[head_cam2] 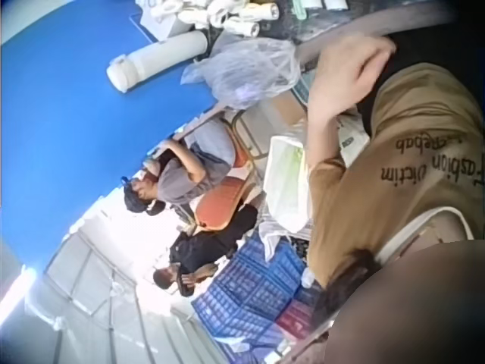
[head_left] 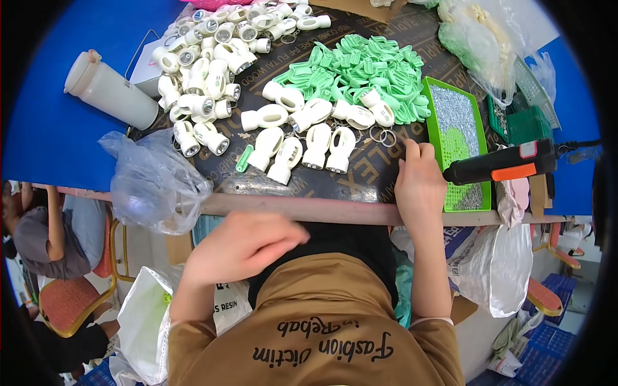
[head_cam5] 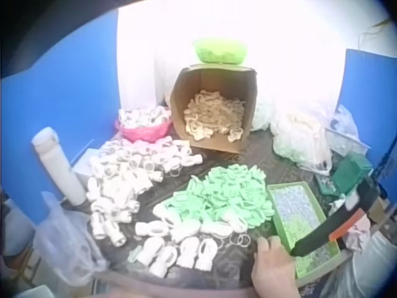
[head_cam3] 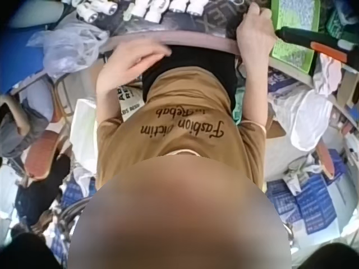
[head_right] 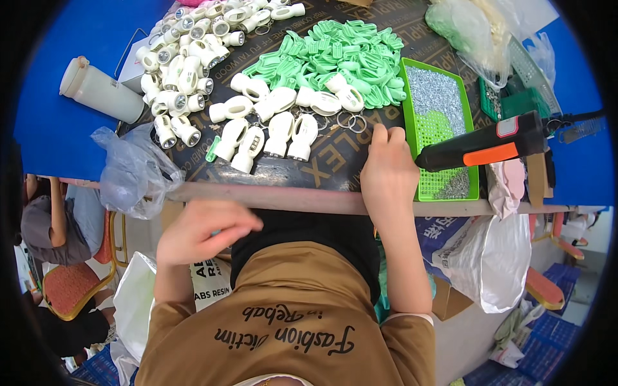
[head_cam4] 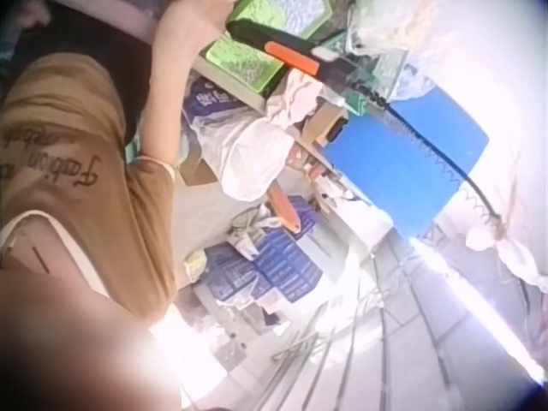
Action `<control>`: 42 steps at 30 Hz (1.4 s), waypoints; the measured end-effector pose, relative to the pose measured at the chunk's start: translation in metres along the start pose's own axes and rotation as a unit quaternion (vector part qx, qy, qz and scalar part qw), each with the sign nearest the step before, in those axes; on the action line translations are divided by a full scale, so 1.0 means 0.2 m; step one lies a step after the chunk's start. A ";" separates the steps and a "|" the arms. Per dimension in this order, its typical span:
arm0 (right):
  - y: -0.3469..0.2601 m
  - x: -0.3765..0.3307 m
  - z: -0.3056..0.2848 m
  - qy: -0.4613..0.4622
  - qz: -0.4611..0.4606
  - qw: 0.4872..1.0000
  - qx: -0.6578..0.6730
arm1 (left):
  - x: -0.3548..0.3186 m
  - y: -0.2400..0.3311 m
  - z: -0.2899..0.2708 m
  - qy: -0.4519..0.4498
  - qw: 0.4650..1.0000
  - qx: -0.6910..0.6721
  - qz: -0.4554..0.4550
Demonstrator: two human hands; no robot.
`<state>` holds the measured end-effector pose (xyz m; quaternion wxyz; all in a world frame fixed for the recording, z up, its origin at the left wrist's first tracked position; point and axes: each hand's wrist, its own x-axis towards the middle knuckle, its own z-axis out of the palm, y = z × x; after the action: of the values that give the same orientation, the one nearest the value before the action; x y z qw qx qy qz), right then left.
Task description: Assembling small plastic flashlights using an electric screwdriver.
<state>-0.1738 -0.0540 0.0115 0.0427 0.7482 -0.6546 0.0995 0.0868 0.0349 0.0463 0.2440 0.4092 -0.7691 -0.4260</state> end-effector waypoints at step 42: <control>0.18 -0.30 -0.13 0.058 -0.073 0.920 0.381 | 0.48 -0.03 0.31 0.109 0.993 0.048 0.004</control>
<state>-0.2188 0.0047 0.0213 -0.2011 0.7467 -0.5067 0.3811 -0.0083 -0.0195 0.0111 0.3081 0.4616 -0.7588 -0.3408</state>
